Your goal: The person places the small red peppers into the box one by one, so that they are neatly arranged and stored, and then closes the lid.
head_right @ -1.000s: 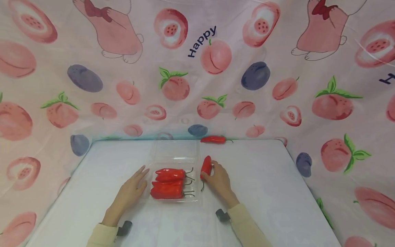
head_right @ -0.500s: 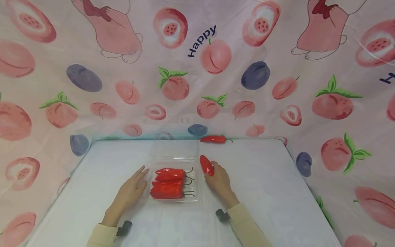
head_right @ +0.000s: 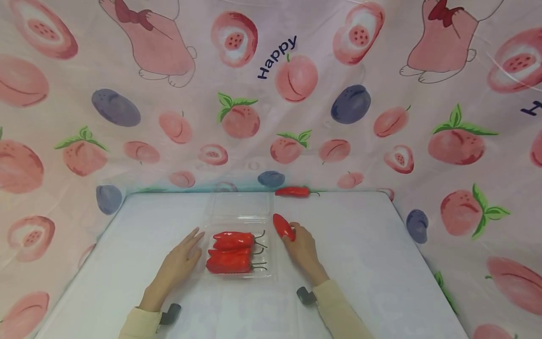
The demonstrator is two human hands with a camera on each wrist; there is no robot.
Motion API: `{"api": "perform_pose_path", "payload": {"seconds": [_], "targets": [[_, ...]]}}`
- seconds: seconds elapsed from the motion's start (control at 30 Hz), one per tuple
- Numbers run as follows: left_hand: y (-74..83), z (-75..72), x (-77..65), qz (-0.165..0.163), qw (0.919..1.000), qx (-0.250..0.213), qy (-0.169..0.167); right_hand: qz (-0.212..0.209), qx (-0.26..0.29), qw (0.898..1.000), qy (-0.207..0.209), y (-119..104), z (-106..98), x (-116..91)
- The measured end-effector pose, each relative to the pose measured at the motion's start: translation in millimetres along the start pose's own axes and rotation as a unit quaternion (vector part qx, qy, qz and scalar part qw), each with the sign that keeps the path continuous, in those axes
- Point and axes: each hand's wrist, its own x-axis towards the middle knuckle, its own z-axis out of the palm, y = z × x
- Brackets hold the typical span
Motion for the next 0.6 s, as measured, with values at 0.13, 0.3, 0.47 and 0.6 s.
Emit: {"api": "perform_pose_path", "payload": {"seconds": [0.13,0.3,0.47,0.6], "targets": [[-0.3,0.4,0.4,-0.003,1.0,0.0,-0.002,-0.004,-0.005,1.0,0.004,1.9,0.4,1.0],[-0.2,0.6,0.4,-0.004,1.0,-0.001,-0.003,0.003,0.001,1.0,0.002,2.8,0.9,2.0],[-0.3,0.3,0.2,-0.003,1.0,-0.001,-0.003,0.006,0.003,1.0,0.001,1.5,-0.2,2.6],[-0.5,0.3,0.4,-0.002,1.0,0.001,-0.003,0.007,0.006,1.0,0.002,0.6,-1.5,2.7]]}}
